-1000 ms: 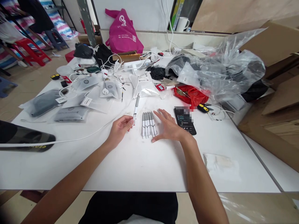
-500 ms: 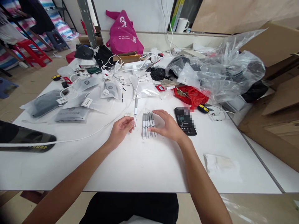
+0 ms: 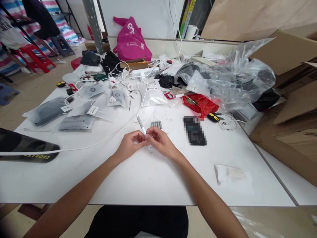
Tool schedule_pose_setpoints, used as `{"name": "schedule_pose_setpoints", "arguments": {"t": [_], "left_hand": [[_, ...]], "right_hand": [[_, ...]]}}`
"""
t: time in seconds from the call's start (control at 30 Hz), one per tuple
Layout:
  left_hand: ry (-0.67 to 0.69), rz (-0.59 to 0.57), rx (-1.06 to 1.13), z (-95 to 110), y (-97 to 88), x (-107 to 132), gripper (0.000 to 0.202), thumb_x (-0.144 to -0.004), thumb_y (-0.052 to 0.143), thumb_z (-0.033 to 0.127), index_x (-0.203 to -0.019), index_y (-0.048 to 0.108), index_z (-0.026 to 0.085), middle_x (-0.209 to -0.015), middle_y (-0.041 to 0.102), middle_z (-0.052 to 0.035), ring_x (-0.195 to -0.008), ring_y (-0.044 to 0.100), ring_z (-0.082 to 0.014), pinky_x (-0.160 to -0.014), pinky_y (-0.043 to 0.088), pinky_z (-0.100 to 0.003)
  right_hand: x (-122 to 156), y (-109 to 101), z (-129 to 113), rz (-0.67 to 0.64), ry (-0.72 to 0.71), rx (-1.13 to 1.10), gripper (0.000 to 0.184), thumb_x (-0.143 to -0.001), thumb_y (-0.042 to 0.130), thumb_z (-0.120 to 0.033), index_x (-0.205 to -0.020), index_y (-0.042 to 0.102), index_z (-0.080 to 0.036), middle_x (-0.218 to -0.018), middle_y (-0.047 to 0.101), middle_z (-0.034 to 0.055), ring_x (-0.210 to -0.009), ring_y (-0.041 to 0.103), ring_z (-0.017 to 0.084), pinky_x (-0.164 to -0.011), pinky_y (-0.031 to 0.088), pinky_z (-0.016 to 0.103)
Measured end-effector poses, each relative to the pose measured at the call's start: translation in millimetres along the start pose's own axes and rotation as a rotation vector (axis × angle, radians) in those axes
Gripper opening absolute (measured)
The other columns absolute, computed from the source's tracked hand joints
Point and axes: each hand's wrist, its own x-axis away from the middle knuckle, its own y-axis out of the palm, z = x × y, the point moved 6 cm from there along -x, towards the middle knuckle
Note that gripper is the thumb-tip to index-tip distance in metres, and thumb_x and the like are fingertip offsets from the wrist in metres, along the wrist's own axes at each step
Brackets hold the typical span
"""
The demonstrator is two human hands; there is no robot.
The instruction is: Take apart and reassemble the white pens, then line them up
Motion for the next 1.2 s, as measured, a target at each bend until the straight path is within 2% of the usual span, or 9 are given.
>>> {"name": "schedule_pose_setpoints", "arguments": {"t": [0.13,0.27,0.33,0.47,0.63,0.83,0.93,1.07,1.2], "left_hand": [[0.072,0.042,0.200,3.7,-4.5,-2.3,0.038,-0.077,0.093,0.030,-0.097,0.063,0.022,-0.089,0.065,0.0001,-0.084,0.062,-0.0154,-0.079,0.051,-0.030],[0.068,0.103,0.420,5.2,-15.7,-8.8,0.045,-0.087,0.085,0.035,-0.128,0.070,0.024,-0.122,0.071,-0.0087,-0.113,0.067,-0.0221,-0.094,0.054,-0.035],[0.024,0.095,0.490,3.6,-19.5,-12.6,0.047,-0.091,0.082,0.039,-0.134,0.071,0.023,-0.131,0.073,-0.0116,-0.125,0.067,-0.0267,-0.103,0.053,-0.040],[-0.038,0.036,0.576,1.4,-20.8,-16.1,0.040,-0.090,0.085,0.040,-0.123,0.078,0.019,-0.117,0.080,-0.0121,-0.120,0.073,-0.0290,-0.114,0.050,-0.048],[-0.046,0.081,0.578,1.9,-24.4,-13.7,0.028,-0.084,0.091,0.036,-0.099,0.077,0.018,-0.107,0.082,-0.0091,-0.111,0.076,-0.0276,-0.103,0.058,-0.047],[-0.064,-0.029,0.655,6.3,-19.1,-11.9,0.044,-0.092,0.083,0.044,-0.129,0.076,0.022,-0.139,0.074,-0.0147,-0.139,0.065,-0.0321,-0.119,0.048,-0.048],[-0.061,-0.058,0.638,5.3,-17.5,-12.2,0.038,-0.094,0.081,0.045,-0.122,0.078,0.020,-0.137,0.075,-0.0146,-0.137,0.067,-0.0321,-0.117,0.050,-0.047],[-0.055,0.016,0.588,0.9,-21.7,-13.6,0.032,-0.094,0.081,0.048,-0.104,0.079,0.018,-0.115,0.082,-0.0120,-0.113,0.076,-0.0267,-0.107,0.057,-0.045],[-0.079,0.118,0.618,-3.0,-28.6,-15.5,0.034,-0.085,0.090,0.046,-0.097,0.077,0.017,-0.107,0.083,-0.0100,-0.109,0.077,-0.0248,-0.104,0.058,-0.042]], "right_hand": [[-0.4,3.4,-5.6,-0.039,-0.004,-0.051,0.034,-0.103,0.063,-0.057,-0.107,0.062,-0.023,-0.088,0.064,0.0015,-0.076,0.059,0.017,-0.068,0.045,0.032],[0.3,1.0,-7.1,-0.077,0.009,-0.044,0.031,-0.106,0.059,-0.055,-0.110,0.057,-0.024,-0.086,0.060,-0.0003,-0.074,0.057,0.016,-0.069,0.045,0.032],[1.8,0.4,-6.7,-0.114,0.025,-0.010,0.030,-0.107,0.058,-0.053,-0.112,0.056,-0.024,-0.085,0.057,-0.0010,-0.074,0.054,0.016,-0.068,0.043,0.031],[5.4,3.9,-10.3,-0.174,0.047,0.006,0.030,-0.107,0.057,-0.053,-0.114,0.057,-0.024,-0.088,0.055,-0.0002,-0.077,0.051,0.016,-0.068,0.043,0.031],[7.7,10.0,-16.5,-0.190,0.059,0.120,0.036,-0.110,0.049,-0.058,-0.105,0.060,-0.023,-0.083,0.051,-0.0007,-0.072,0.045,0.015,-0.065,0.040,0.031],[6.8,9.2,-9.7,-0.104,0.094,0.116,0.047,-0.108,0.046,-0.065,-0.094,0.062,-0.023,-0.072,0.045,-0.0027,-0.064,0.042,0.015,-0.059,0.037,0.030],[6.8,7.7,-7.7,-0.091,0.091,0.108,0.048,-0.108,0.046,-0.065,-0.099,0.067,-0.022,-0.069,0.043,-0.0032,-0.061,0.041,0.014,-0.057,0.035,0.030],[6.2,3.6,-11.9,-0.104,0.039,0.197,0.043,-0.107,0.052,-0.062,-0.108,0.070,-0.023,-0.075,0.052,-0.0013,-0.065,0.044,0.014,-0.060,0.036,0.030],[3.7,-6.2,-15.3,-0.075,-0.009,0.262,0.042,-0.108,0.052,-0.060,-0.112,0.071,-0.022,-0.082,0.062,0.0009,-0.073,0.052,0.016,-0.066,0.040,0.030]]}}
